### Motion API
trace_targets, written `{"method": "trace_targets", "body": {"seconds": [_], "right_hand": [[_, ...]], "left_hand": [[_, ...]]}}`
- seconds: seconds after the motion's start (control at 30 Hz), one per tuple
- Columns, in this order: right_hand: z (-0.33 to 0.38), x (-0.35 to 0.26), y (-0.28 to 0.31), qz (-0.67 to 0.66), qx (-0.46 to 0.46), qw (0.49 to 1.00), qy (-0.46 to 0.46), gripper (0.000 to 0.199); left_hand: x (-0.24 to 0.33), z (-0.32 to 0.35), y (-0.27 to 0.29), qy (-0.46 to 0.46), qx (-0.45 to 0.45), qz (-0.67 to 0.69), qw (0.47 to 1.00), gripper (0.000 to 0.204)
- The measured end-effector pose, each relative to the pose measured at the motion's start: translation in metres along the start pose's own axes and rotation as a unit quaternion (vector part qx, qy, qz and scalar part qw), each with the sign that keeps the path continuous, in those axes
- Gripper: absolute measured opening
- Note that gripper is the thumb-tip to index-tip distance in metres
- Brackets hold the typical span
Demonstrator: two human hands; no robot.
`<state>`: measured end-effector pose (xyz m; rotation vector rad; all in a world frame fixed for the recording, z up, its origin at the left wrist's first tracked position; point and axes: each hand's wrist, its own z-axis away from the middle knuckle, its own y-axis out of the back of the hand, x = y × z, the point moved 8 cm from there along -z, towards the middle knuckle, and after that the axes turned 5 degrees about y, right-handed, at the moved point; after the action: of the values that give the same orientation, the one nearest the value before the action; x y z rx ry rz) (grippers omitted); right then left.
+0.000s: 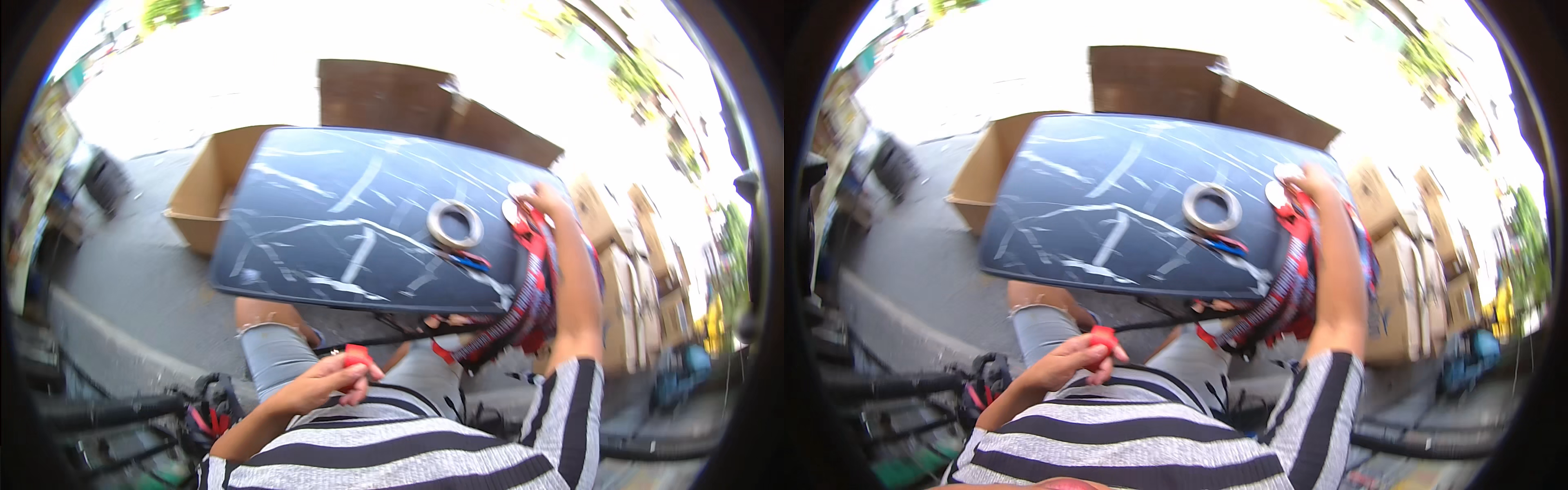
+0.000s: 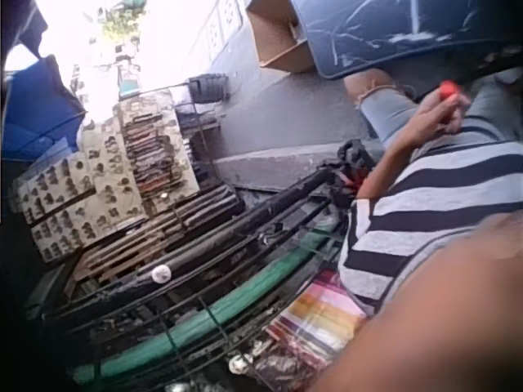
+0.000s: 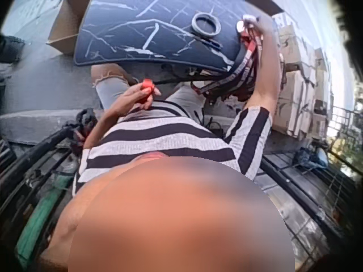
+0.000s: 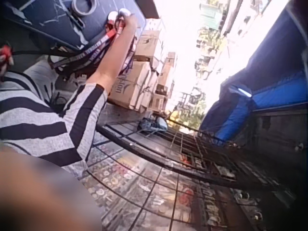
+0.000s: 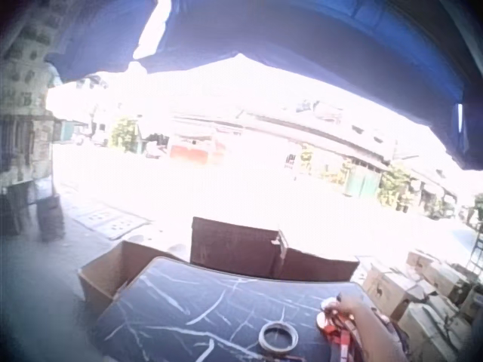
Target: The person assembles medals by attaching red lanyards to metal medallions and securing them with white tape. They handle multiple lanyards and medallions, using tape to fasten the connections and place the finished items on a nearby table.
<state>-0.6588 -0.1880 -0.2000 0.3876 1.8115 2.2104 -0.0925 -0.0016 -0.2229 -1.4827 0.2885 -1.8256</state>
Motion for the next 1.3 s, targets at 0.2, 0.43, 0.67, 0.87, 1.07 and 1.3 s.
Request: {"method": "trace_targets", "body": {"seconds": [0.2,0.43,0.67,0.87,1.07,1.3], "right_hand": [[0.045,-0.057,0.084,-0.188,0.231,0.947,0.116,0.025],[0.209,-0.197,0.176,-0.490,0.068,0.826,0.271,0.054],[0.319,-0.317,0.100,-0.698,0.029,0.630,0.338,0.049],[0.337,-0.341,0.036,-0.743,-0.066,0.591,0.307,0.055],[0.340,-0.333,-0.024,-0.548,-0.139,0.758,0.326,0.038],[0.332,-0.314,-0.142,-0.333,-0.155,0.868,0.333,0.023]], "left_hand": [[0.005,0.012,0.009,-0.070,-0.021,0.091,0.993,0.041],[0.003,0.005,-0.024,-0.007,-0.178,0.069,0.982,0.047],[0.023,0.002,-0.061,-0.092,-0.223,0.056,0.969,0.059],[0.021,0.013,-0.014,-0.185,0.065,0.107,0.975,0.053],[0.028,0.025,0.017,-0.202,0.207,0.069,0.955,0.034],[0.081,0.076,0.044,-0.257,0.211,-0.005,0.943,0.046]]}}
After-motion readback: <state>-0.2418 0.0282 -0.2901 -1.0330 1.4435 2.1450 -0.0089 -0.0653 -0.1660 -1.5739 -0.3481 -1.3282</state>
